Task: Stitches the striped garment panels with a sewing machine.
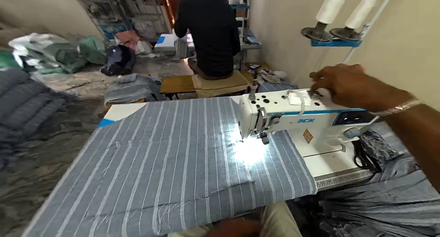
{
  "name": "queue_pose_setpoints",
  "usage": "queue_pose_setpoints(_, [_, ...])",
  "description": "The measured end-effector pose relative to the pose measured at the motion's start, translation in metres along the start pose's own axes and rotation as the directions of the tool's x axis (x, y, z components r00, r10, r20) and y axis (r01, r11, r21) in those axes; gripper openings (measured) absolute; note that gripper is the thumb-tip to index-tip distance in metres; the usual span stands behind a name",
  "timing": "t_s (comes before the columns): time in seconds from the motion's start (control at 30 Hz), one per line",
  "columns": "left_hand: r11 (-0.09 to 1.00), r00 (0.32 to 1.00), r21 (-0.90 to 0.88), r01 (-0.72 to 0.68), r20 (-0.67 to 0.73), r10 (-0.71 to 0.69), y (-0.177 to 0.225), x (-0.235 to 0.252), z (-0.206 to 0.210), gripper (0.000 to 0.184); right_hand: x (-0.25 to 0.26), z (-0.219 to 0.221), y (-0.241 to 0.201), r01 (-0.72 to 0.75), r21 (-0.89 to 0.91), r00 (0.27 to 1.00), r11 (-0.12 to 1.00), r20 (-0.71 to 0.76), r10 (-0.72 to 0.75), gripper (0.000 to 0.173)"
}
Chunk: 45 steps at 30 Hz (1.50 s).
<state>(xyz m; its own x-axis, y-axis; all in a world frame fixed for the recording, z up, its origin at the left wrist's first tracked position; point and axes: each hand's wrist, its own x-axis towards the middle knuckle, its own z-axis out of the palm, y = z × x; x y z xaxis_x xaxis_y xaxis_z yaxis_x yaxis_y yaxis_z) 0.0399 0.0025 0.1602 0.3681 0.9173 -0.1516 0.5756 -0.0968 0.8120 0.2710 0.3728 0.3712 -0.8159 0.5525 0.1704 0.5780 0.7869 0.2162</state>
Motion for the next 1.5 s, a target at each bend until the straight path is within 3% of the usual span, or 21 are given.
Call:
queue_pose_setpoints(0.1, [0.997, 0.979, 0.01, 0.083, -0.186, -0.079, -0.015, -0.009, -0.046, 0.036, -0.049, 0.003, -0.023, -0.132, 0.156, 0.977, 0.979, -0.145, 0.155, 0.033])
queue_pose_setpoints(0.2, [0.988, 0.907, 0.101, 0.117, -0.415, -0.065, -0.033, 0.002, -0.076, 0.03, -0.094, 0.052, -0.129, -0.282, 0.529, 0.91, 0.8, -0.117, 0.399, 0.031])
queue_pose_setpoints(0.27, [0.957, 0.861, 0.202, 0.206, -0.503, -0.079, -0.044, 0.012, -0.098, 0.027, -0.106, 0.118, -0.201, -0.271, 0.704, 0.951, 0.657, 0.092, 0.294, 0.035])
queue_pose_setpoints(0.3, [0.931, 0.838, 0.251, 0.266, -0.538, -0.094, -0.052, 0.015, -0.11, 0.026, -0.105, 0.149, -0.226, -0.246, 0.714, 0.965, 0.656, 0.114, 0.237, 0.038])
queue_pose_setpoints(0.37, [0.847, 0.773, 0.319, 0.426, -0.615, -0.157, -0.077, 0.014, -0.132, 0.033, -0.106, 0.196, -0.255, -0.167, 0.643, 0.978, 0.747, 0.013, 0.208, 0.035])
queue_pose_setpoints(0.43, [0.743, 0.678, 0.304, 0.597, -0.686, -0.264, -0.105, 0.002, -0.148, 0.048, -0.107, 0.22, -0.262, -0.106, 0.559, 0.969, 0.823, -0.129, 0.213, 0.032])
queue_pose_setpoints(0.5, [0.666, 0.591, 0.256, 0.701, -0.731, -0.341, -0.134, -0.013, -0.153, 0.066, -0.108, 0.222, -0.258, -0.084, 0.538, 0.97, 0.839, -0.148, 0.192, 0.031])
queue_pose_setpoints(0.57, [0.627, 0.549, 0.237, 0.743, -0.751, -0.367, -0.155, -0.022, -0.151, 0.08, -0.108, 0.222, -0.252, -0.053, 0.549, 0.975, 0.834, -0.152, 0.162, 0.031])
queue_pose_setpoints(0.7, [0.596, 0.535, 0.265, 0.758, -0.776, -0.335, -0.171, -0.019, -0.15, 0.094, -0.099, 0.225, -0.242, -0.024, 0.577, 0.982, 0.817, -0.139, 0.127, 0.032])
queue_pose_setpoints(1.07, [0.602, 0.501, 0.211, 0.77, -0.783, -0.368, -0.184, 0.01, -0.186, 0.091, -0.045, 0.227, -0.212, 0.015, 0.598, 0.995, 0.802, -0.09, 0.049, 0.029])
queue_pose_setpoints(1.13, [0.622, 0.504, 0.216, 0.753, -0.797, -0.333, -0.185, 0.013, -0.191, 0.087, -0.036, 0.231, -0.206, 0.026, 0.608, 0.995, 0.793, -0.093, 0.039, 0.03])
queue_pose_setpoints(1.23, [0.708, 0.565, 0.317, 0.631, -0.813, -0.139, -0.17, 0.02, -0.185, 0.058, -0.031, 0.224, -0.2, 0.024, 0.64, 0.997, 0.768, -0.075, 0.031, 0.032])
queue_pose_setpoints(1.37, [0.848, 0.786, 0.421, 0.323, -0.619, 0.007, -0.116, 0.061, -0.148, 0.035, -0.027, 0.216, -0.196, 0.004, 0.631, 0.999, 0.776, -0.042, 0.029, 0.031])
queue_pose_setpoints(1.43, [0.855, 0.884, 0.468, 0.225, -0.466, 0.023, -0.095, 0.09, -0.125, 0.037, -0.022, 0.219, -0.194, 0.057, 0.575, 0.997, 0.816, -0.073, -0.019, 0.028])
queue_pose_setpoints(1.5, [0.808, 0.934, 0.566, 0.162, -0.353, 0.061, -0.087, 0.115, -0.11, 0.034, -0.017, 0.222, -0.192, 0.132, 0.536, 0.988, 0.834, -0.138, -0.068, 0.025])
